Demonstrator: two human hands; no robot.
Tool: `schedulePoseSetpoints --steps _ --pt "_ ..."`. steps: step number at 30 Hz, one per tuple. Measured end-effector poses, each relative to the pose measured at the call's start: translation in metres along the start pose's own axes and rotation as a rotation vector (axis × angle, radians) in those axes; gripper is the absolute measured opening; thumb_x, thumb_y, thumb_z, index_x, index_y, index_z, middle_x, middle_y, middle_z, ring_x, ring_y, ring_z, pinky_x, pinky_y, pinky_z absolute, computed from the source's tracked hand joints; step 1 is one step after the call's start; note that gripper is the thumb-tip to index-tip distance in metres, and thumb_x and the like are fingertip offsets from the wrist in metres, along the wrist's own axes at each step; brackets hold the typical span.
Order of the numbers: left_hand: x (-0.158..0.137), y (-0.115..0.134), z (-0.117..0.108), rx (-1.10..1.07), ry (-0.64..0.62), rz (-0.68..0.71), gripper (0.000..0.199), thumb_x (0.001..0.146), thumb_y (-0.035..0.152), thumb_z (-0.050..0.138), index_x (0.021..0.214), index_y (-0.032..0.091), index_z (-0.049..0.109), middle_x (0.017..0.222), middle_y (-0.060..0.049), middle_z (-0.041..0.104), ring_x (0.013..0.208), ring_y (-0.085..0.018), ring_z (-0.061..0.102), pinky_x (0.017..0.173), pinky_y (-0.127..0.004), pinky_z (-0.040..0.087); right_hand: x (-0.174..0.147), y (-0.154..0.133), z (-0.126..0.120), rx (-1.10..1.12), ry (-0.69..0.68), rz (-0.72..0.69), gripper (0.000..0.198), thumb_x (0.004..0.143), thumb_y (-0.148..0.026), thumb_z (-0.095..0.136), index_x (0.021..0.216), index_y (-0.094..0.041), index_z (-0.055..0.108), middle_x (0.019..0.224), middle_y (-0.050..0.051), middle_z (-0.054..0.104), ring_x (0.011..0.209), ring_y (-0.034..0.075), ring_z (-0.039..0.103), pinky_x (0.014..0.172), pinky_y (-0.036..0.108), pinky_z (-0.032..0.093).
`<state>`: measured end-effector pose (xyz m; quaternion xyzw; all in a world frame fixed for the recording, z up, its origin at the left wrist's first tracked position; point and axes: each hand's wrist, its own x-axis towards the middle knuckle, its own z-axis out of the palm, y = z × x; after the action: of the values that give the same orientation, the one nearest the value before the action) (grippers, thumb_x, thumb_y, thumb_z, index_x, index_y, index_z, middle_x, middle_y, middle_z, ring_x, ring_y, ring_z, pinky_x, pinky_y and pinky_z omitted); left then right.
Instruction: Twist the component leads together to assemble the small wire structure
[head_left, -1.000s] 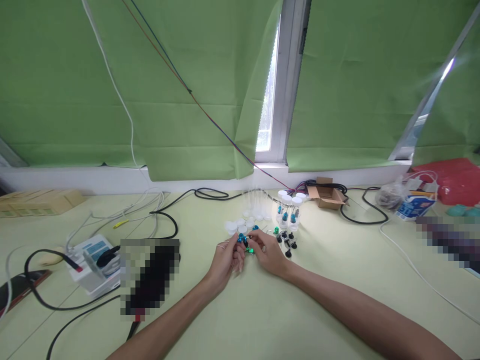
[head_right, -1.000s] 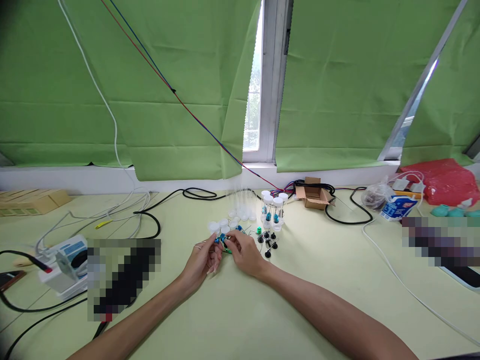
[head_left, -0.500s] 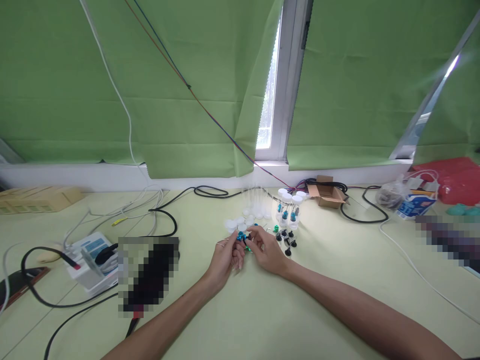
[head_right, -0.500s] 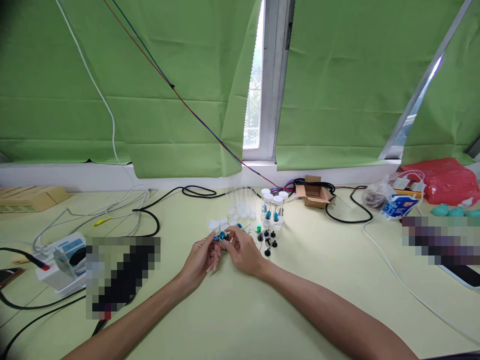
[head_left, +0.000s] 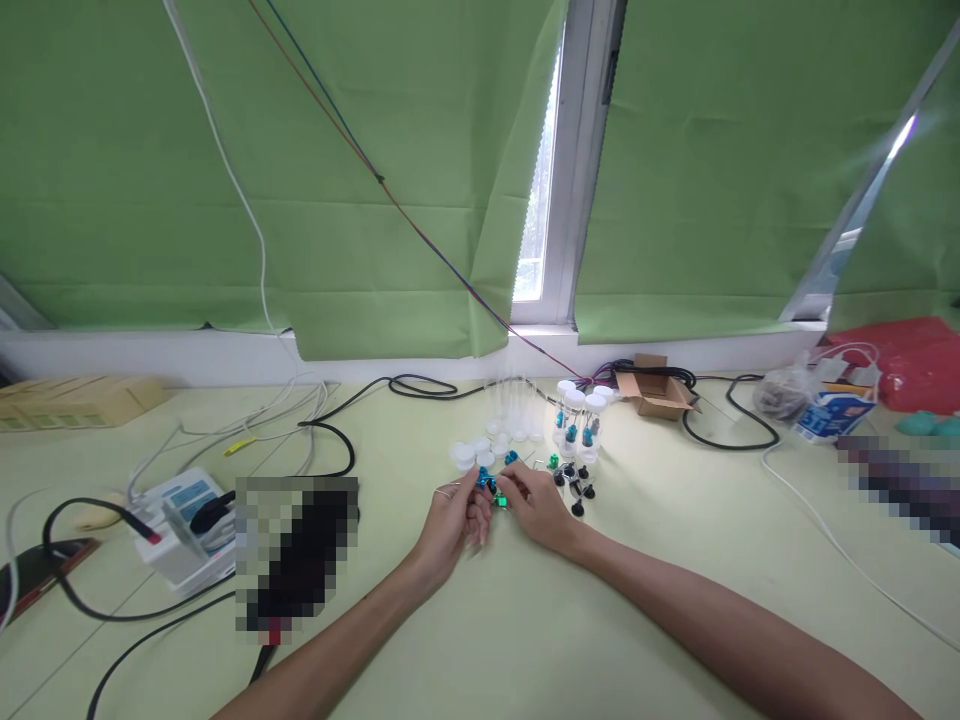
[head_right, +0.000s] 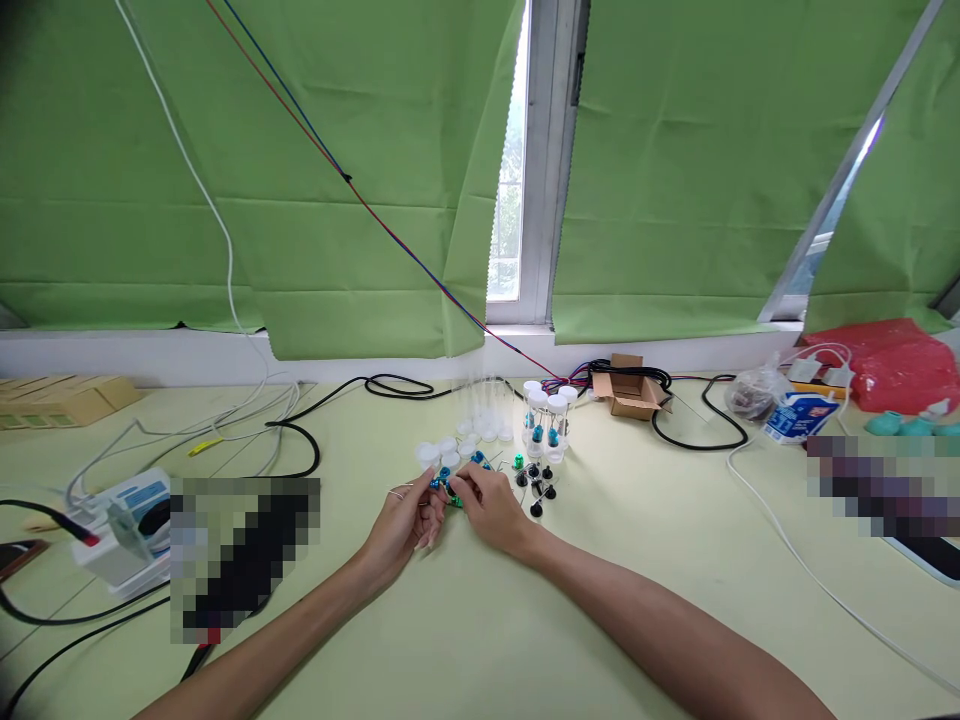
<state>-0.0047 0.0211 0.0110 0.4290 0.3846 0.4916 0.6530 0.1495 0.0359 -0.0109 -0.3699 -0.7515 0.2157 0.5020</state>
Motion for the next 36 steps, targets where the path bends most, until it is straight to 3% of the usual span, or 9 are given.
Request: schedulePoseSetpoints --steps 6,10,13,18,22,25,29,33,36 --pt "-0.0001 0.0003 0.0008 0.003 -0.008 -0.007 0.042 0.079 0.05 0.064 0.06 0.013 0.058 0.046 0.001 0.055 0.029 -0.008 0.048 0.029 -0.017 0.032 0.0012 -0.0002 0.0007 -0.021 0.013 0.012 0.036 0.099 -0.029 0.04 0.066 -0.019 0.052 0.056 -0.004 0.046 0.051 0.011 0.042 0.054 0.024 0.035" --pt "-0.0001 0.0001 0.0003 -0.021 0.017 -0.001 0.041 0.079 0.05 0.065 0.062 0.013 0.058 0.046 0.001 0.056 0.029 -0.008 0.048 0.028 -0.017 0.031 -0.0002 -0.004 -0.0005 0.021 0.011 0.006 0.015 0.096 -0.027 0.047 0.099 -0.018 0.058 0.068 -0.001 0.057 0.056 0.012 0.051 0.053 0.023 0.04" --pt "0.0003 -0.0012 -0.0006 -0.04 0.028 0.016 0.041 0.079 0.05 0.065 0.062 0.013 0.058 0.046 0.001 0.056 0.029 -0.007 0.046 0.028 -0.017 0.031 -0.0014 -0.0049 -0.0015 0.049 -0.014 -0.025 0.019 0.093 -0.025 0.051 0.111 -0.018 0.054 0.079 0.002 0.061 0.059 0.013 0.054 0.055 0.024 0.042" --pt "0.0014 -0.003 -0.0014 -0.032 0.011 0.014 0.041 0.08 0.049 0.064 0.063 0.012 0.058 0.046 0.001 0.056 0.029 -0.008 0.048 0.028 -0.016 0.03 -0.0019 -0.0011 -0.0018 0.06 -0.037 -0.034 0.015 0.094 -0.023 0.049 0.105 -0.018 0.057 0.081 0.004 0.063 0.067 0.015 0.057 0.062 0.025 0.045" --pt "0.0016 -0.0029 -0.0018 -0.014 0.007 0.006 0.041 0.081 0.049 0.064 0.062 0.012 0.058 0.046 0.001 0.056 0.03 -0.008 0.049 0.029 -0.016 0.031 -0.0009 -0.0005 -0.0016 0.018 -0.037 -0.017 0.013 0.095 -0.024 0.047 0.096 -0.018 0.059 0.075 0.001 0.062 0.062 0.014 0.054 0.06 0.024 0.042" --pt "0.0014 -0.0029 -0.002 0.007 0.011 0.0 0.042 0.081 0.049 0.063 0.062 0.012 0.059 0.046 0.001 0.056 0.03 -0.008 0.049 0.029 -0.016 0.031 0.0003 -0.0003 -0.0011 -0.011 -0.026 -0.008 0.022 0.096 -0.026 0.044 0.081 -0.018 0.058 0.067 -0.001 0.056 0.058 0.012 0.047 0.058 0.024 0.037" --pt "0.0016 -0.0033 -0.0017 0.024 -0.001 -0.003 0.042 0.08 0.05 0.064 0.062 0.012 0.059 0.045 0.001 0.056 0.029 -0.009 0.048 0.028 -0.017 0.031 0.0013 0.0018 0.0002 -0.029 -0.008 0.0 0.038 0.098 -0.028 0.041 0.061 -0.019 0.044 0.056 -0.004 0.042 0.052 0.011 0.037 0.054 0.025 0.03" --pt "0.0022 -0.004 -0.0016 0.02 -0.01 -0.001 0.043 0.08 0.05 0.063 0.061 0.012 0.059 0.045 0.0 0.056 0.029 -0.009 0.049 0.027 -0.017 0.031 0.0012 0.001 0.0005 -0.031 -0.002 0.01 0.04 0.098 -0.029 0.039 0.059 -0.019 0.041 0.054 -0.005 0.039 0.05 0.01 0.035 0.053 0.025 0.029" --pt "0.0017 -0.0036 -0.0011 0.002 -0.009 0.005 0.043 0.081 0.05 0.062 0.062 0.012 0.059 0.045 0.0 0.056 0.029 -0.009 0.049 0.028 -0.017 0.032 0.0005 -0.0021 -0.0005 -0.022 -0.006 0.018 0.033 0.099 -0.029 0.039 0.07 -0.019 0.051 0.058 -0.004 0.046 0.052 0.011 0.042 0.054 0.024 0.033"
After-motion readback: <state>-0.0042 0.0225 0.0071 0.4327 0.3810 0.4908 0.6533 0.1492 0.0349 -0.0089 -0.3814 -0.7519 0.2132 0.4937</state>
